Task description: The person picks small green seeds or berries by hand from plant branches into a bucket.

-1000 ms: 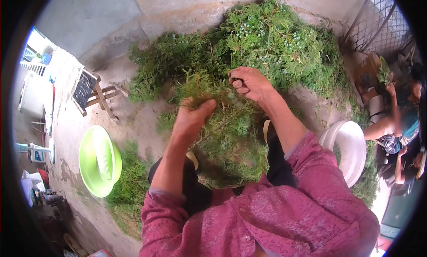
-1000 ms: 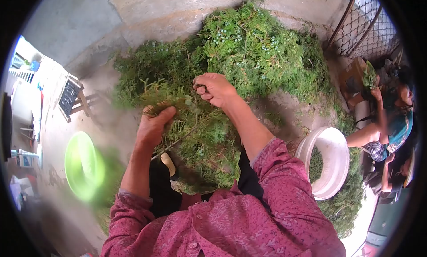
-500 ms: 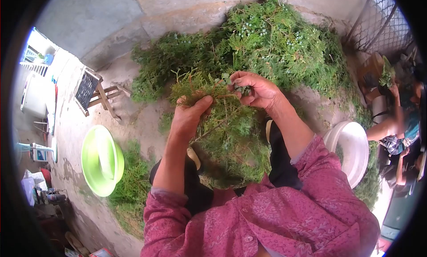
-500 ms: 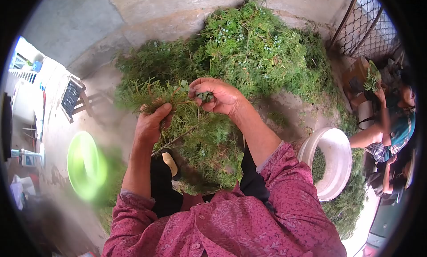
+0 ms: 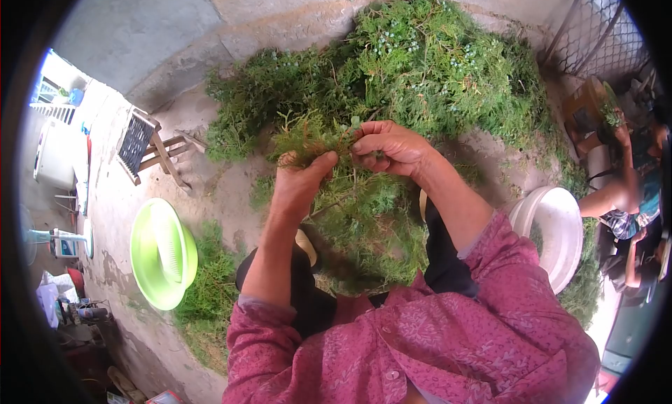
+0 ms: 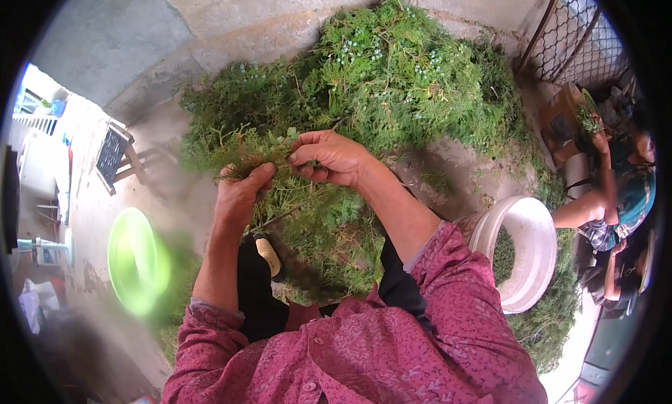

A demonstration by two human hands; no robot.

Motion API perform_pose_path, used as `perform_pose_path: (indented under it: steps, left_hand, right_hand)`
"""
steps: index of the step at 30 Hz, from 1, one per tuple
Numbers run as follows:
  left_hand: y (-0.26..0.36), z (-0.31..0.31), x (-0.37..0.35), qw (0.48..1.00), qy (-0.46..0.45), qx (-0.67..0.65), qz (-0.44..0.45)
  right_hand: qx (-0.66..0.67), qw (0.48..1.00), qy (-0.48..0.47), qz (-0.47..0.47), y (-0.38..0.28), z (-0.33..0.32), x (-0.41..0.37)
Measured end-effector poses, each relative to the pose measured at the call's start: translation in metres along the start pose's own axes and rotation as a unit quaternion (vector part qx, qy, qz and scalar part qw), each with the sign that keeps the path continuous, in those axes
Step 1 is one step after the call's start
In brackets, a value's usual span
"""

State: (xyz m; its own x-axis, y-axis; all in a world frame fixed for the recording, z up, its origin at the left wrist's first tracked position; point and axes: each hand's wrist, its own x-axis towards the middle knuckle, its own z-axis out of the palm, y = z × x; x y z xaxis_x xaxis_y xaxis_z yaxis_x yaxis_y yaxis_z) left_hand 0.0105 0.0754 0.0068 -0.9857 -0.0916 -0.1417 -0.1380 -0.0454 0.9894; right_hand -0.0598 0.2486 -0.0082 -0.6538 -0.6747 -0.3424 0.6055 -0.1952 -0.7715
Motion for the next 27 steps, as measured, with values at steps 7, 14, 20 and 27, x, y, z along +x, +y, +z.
perform_pose_path:
  steps: [7, 14, 20, 27]
  left_hand:
    - [0.002, -0.023, -0.004, 0.999, 0.027, -0.039, 0.002]
    - [0.001, -0.014, -0.002, 1.000, 0.006, -0.011, -0.009]
    - [-0.002, -0.013, -0.001, 0.999, 0.003, -0.004, -0.038]
    - [0.001, -0.011, -0.001, 0.998, -0.014, -0.010, -0.058]
  right_hand:
    - [0.165, 0.982, 0.066, -0.068, -0.022, -0.047, 0.002]
    - [0.194, 0.980, -0.022, -0.044, -0.017, -0.027, 0.000]
    - [0.134, 0.989, 0.003, -0.055, -0.016, -0.027, 0.000]
    - [0.037, 0.998, 0.048, -0.037, -0.013, -0.013, -0.003]
